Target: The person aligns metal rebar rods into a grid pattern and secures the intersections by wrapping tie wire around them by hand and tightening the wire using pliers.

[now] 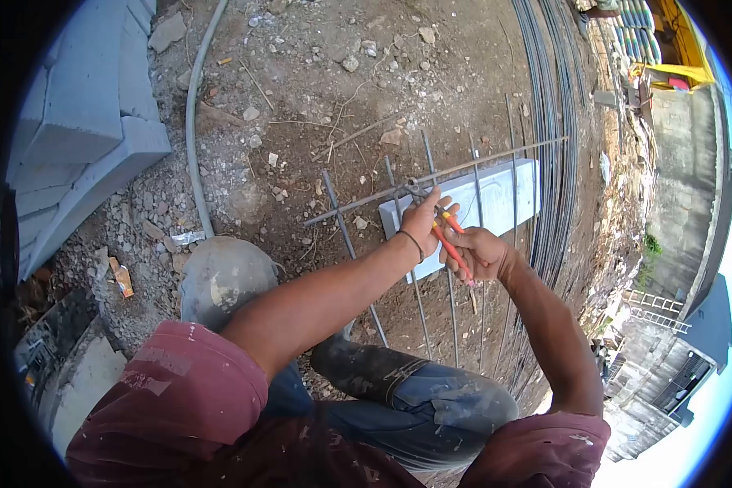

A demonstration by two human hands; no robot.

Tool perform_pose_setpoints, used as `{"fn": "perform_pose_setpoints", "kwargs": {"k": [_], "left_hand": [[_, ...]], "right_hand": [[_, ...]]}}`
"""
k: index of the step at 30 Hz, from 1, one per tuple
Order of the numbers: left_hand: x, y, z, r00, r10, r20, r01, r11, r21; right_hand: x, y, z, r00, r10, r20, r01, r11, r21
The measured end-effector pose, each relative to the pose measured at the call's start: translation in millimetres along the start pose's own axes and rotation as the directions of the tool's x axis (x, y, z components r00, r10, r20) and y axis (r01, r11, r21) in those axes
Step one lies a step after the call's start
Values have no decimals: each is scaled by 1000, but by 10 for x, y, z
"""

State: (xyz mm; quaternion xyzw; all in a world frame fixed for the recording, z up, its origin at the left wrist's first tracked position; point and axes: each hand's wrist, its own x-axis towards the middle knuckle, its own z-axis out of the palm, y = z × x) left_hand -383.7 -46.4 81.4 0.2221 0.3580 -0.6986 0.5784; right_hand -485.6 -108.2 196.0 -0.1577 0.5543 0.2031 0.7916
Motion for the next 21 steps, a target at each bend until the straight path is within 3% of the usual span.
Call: {"fn": "perform_pose_setpoints", "kwargs": {"k": [1,2,3,5,7,9,11,14,15,17,19,21], "left_hand": [[59,38,26,1000,10,3,-10,1000,-8],[67,0,-29,1000,-16,19,16,1000,22],[75,-23,-76,998,-43,40,40,997,68],[-112,-22,12,995,2,103,-21,982,185],[-208,-63,89,965,-56,256,-15,964,266],[-365,-48,304,927,-166,337,19,917,398],[-514,-18,547,902,-239,359,90,918,386],[-507,8,635,769,-328,549,265,945,192],[-547,54,657,760,-332,559,302,942,149],[-521,59,600,808,-283,516,282,956,82],[-596,106,542,913,-205,353,222,975,-9],[-940,212,669,941,-77,329,-27,954,300]], "right_hand": [[35,146,-31,999,-49,-22,47,996,-77],[63,249,79,980,-104,-169,97,994,-51],[43,360,159,980,-102,-169,97,995,-38],[13,488,250,895,-263,-361,217,962,-163],[-58,647,156,902,-313,-297,290,950,-120],[-153,780,194,801,-512,-311,526,849,-42],[-231,848,244,770,-570,-285,607,793,56],[-241,872,228,611,-727,-314,768,640,14],[-292,847,152,613,-723,-320,773,633,50],[-487,625,72,782,-623,-35,615,779,-124],[-677,529,170,825,-565,-4,559,818,-131],[-990,535,315,867,-467,176,492,859,-144]]}}
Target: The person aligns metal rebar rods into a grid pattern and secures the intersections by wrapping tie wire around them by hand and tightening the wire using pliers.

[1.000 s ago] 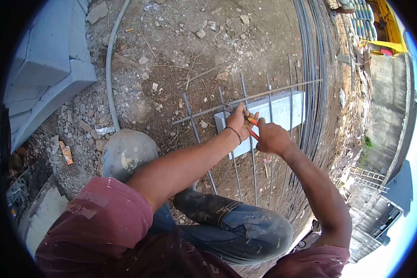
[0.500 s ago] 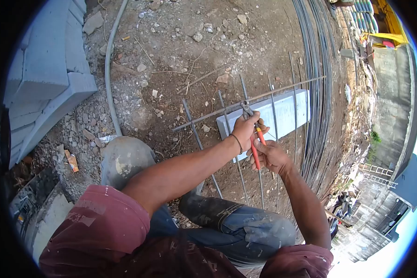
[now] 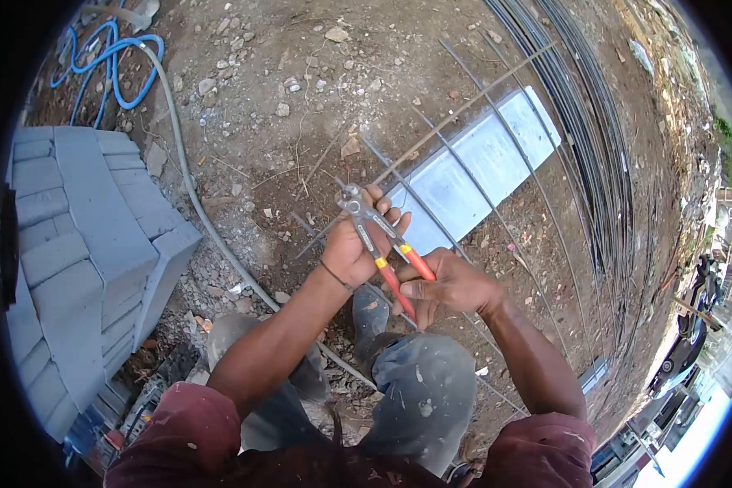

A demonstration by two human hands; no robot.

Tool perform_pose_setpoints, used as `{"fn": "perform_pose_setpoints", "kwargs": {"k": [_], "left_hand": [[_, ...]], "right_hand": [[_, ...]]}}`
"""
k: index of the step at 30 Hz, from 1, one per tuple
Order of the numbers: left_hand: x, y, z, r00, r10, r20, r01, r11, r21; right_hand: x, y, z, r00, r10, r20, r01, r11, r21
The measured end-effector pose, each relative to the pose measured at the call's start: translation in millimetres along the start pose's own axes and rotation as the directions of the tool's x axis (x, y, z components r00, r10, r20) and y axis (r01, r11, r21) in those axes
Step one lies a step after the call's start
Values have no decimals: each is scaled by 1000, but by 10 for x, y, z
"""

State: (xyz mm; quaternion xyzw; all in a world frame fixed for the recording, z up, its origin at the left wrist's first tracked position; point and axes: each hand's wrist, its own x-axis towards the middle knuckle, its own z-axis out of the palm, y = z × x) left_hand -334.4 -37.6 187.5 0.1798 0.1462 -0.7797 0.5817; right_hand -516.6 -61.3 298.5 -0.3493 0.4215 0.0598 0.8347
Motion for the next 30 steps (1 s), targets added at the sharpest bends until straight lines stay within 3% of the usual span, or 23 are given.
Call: {"fn": "perform_pose_setpoints", "kwargs": {"k": [1,2,4,5,6,8,10,11,12,13,14,16,20,22,23,24,25,26,27,28,30], "left_hand": [[-139,63,138,989,128,-71,-97,935,341],[-304,119,272,962,261,-83,-146,746,650],[-613,240,590,881,372,-291,-17,641,767],[-732,330,628,834,428,-348,58,559,827],[-818,432,697,783,491,-380,127,473,872],[-1064,607,1217,740,497,-453,182,500,846],[-1248,748,1692,746,519,-417,186,439,879],[-1207,813,1955,738,553,-386,153,420,894],[-1147,848,2263,764,540,-353,143,392,909],[-1088,880,2575,760,576,-303,117,337,934],[-1024,908,2874,751,609,-256,94,284,954],[-828,934,3431,769,614,-177,58,208,976],[-441,1195,3999,849,523,-79,46,76,996],[-200,1363,4130,892,445,-76,63,44,997],[-96,1484,4126,903,411,-125,115,50,992],[14,1616,4109,911,371,-178,171,53,984],[148,1731,4052,920,321,-227,206,97,974],[235,1833,4037,886,274,-373,355,116,928],[514,1903,4049,844,215,-492,478,116,871],[928,1979,4068,871,151,-467,458,91,884],[1193,2491,4090,685,152,-712,668,258,698]], "right_hand": [[-73,172,-14,991,-111,77,116,992,-56],[-266,116,81,987,-140,75,141,990,-5],[-704,-86,298,978,-100,183,74,987,143],[-859,-61,332,970,-128,207,142,989,-53],[-1026,-59,419,967,-162,196,169,986,-17],[-1377,-3,720,920,-388,61,376,823,-425],[-1680,124,995,901,-434,-17,393,829,-398],[-1839,88,1128,931,-308,-197,304,951,-53],[-1981,54,1237,945,-131,-298,227,921,316],[-2111,41,1302,932,-112,-345,304,761,573],[-2147,166,1354,922,-130,-366,333,747,576],[-2078,481,1418,786,39,-618,510,524,682],[-2098,419,1417,644,238,-727,662,302,686],[-1950,414,1457,625,349,-698,730,55,681],[-1875,313,1492,619,381,-687,764,-87,639],[-1817,195,1564,597,399,-696,783,-102,613],[-1771,89,1669,599,459,-656,792,-223,568],[-1710,-70,1836,603,510,-614,797,-349,493],[-1627,-263,1962,591,591,-549,806,-418,419],[-1513,-477,1947,554,599,-579,832,-431,350],[-1309,-916,2331,488,566,-665,838,-517,175]]}}
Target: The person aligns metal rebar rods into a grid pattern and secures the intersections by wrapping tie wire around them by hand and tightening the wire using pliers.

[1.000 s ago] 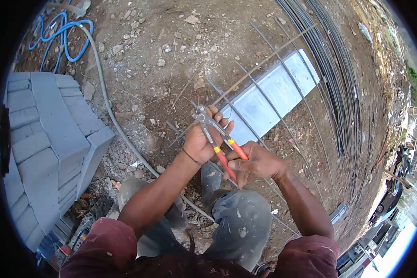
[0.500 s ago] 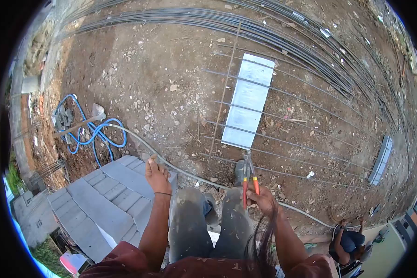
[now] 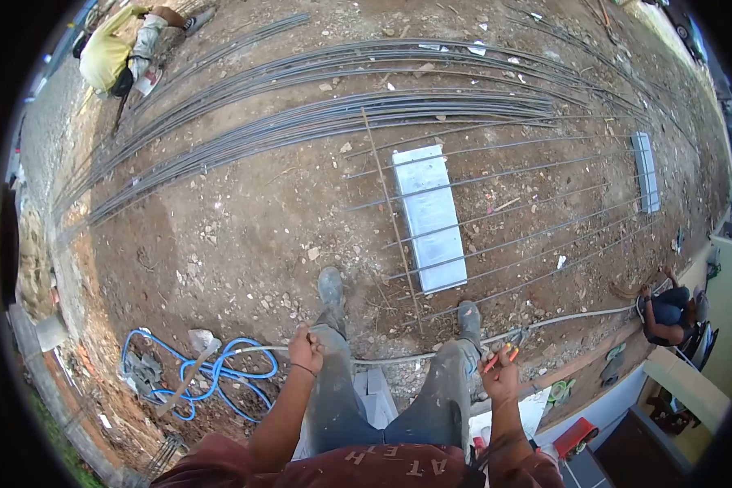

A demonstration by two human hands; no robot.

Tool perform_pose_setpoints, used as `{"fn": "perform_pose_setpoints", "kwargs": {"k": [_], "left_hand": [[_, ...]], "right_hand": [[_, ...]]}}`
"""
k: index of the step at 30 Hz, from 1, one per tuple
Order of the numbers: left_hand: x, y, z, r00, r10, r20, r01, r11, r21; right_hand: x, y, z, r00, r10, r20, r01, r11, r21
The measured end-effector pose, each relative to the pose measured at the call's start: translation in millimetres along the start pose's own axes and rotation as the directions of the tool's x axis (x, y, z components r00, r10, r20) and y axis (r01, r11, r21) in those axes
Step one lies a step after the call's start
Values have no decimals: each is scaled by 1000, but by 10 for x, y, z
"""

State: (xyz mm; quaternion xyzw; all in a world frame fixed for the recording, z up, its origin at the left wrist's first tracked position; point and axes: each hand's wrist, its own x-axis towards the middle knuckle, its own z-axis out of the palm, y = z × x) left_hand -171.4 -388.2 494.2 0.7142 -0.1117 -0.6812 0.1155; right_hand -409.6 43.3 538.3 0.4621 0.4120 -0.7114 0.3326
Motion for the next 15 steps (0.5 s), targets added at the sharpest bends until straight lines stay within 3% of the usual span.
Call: {"fn": "perform_pose_setpoints", "kwargs": {"k": [1,4,5,6,7,8,9,12,15], "left_hand": [[98,278,-242,999,36,3,-36,999,-13],[156,1371,-841,971,239,9,-239,970,34],[185,1669,-1118,953,300,32,-302,951,64],[177,1959,-1274,948,316,-43,-308,942,137],[177,2227,-1421,934,339,-115,-311,927,210],[306,2440,-1645,926,362,-109,-324,908,264],[438,2600,-1815,917,386,-100,-338,886,319],[524,2928,-1672,906,419,-58,-336,798,501],[476,2927,-1026,900,434,27,-371,734,570]], "right_hand": [[-128,280,84,993,-47,-104,54,996,68],[-369,972,778,977,-30,-213,60,989,133],[-285,1185,753,997,-60,-50,65,993,102],[-332,1268,866,996,-76,-56,82,988,129],[-389,1331,1081,998,0,-58,2,999,38],[-474,1390,1278,995,75,-70,-78,996,-49],[-597,1445,1461,995,56,-79,-57,998,-14],[-751,1615,1792,998,62,-7,-62,998,-28],[-658,1944,1668,997,48,-66,-63,967,-245]]}}
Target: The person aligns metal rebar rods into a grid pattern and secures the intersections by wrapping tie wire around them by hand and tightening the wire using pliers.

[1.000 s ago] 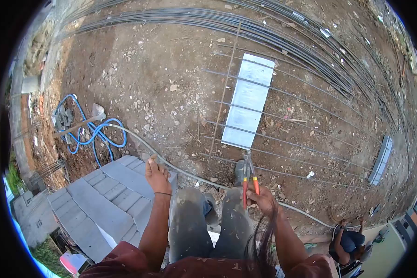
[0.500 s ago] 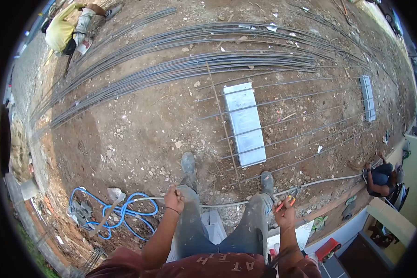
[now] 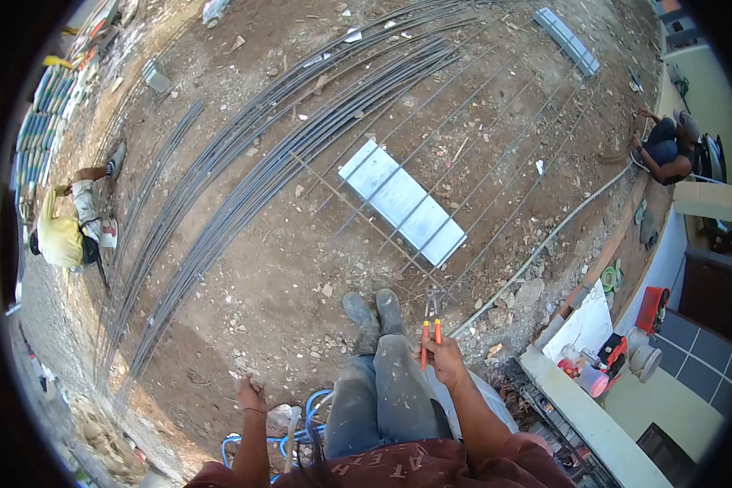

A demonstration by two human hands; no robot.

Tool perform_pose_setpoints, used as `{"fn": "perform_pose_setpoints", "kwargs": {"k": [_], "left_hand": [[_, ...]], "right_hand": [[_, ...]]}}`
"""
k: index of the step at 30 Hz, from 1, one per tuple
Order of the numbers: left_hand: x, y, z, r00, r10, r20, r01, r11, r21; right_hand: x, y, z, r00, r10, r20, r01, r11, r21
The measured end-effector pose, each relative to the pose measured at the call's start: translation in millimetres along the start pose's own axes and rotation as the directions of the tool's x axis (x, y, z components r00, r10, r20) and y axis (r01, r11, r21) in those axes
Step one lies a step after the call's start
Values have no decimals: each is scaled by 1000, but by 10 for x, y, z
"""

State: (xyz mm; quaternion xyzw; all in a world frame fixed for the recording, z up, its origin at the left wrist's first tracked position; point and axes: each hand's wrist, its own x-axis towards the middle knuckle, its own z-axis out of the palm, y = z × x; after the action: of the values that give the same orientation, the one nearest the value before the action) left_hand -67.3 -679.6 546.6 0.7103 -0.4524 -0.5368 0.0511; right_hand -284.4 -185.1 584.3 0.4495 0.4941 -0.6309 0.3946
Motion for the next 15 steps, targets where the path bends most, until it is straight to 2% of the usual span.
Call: {"fn": "perform_pose_setpoints", "kwargs": {"k": [1,2,3,4,5,6,7,9,11,12,13,15], "left_hand": [[-144,178,326,999,-33,34,34,998,-51],[-310,355,556,995,-69,67,75,992,-105],[-390,535,713,994,-44,100,53,995,-87],[-425,692,961,975,-28,221,50,995,-91],[-483,858,1222,940,-13,340,46,995,-90],[-694,1097,1509,904,14,428,34,994,-103],[-862,1312,1702,893,18,450,21,996,-82],[-1082,1659,2217,774,111,623,-55,993,-108],[-1143,1950,2574,700,117,704,-75,993,-90],[-1124,2092,2716,640,111,760,-89,994,-70],[-1062,2207,2826,624,114,773,-101,993,-65],[-857,2396,3051,506,65,860,-267,960,85]], "right_hand": [[62,148,-45,1000,-11,-16,12,999,51],[113,306,-85,997,44,-57,-34,987,158],[173,414,-92,993,90,-81,-66,963,260],[261,496,-101,989,127,-73,-87,912,400],[423,491,-121,994,83,-73,-45,903,427],[504,594,-170,987,153,-45,-95,792,603],[499,749,-213,975,223,0,-147,644,751],[533,852,-289,981,189,-54,-77,621,780],[562,973,-289,981,169,-100,-20,594,804],[589,1026,-272,961,202,-187,32,593,805],[609,1089,-244,931,242,-272,80,592,802],[686,1305,-226,930,224,-291,107,593,798]]}}
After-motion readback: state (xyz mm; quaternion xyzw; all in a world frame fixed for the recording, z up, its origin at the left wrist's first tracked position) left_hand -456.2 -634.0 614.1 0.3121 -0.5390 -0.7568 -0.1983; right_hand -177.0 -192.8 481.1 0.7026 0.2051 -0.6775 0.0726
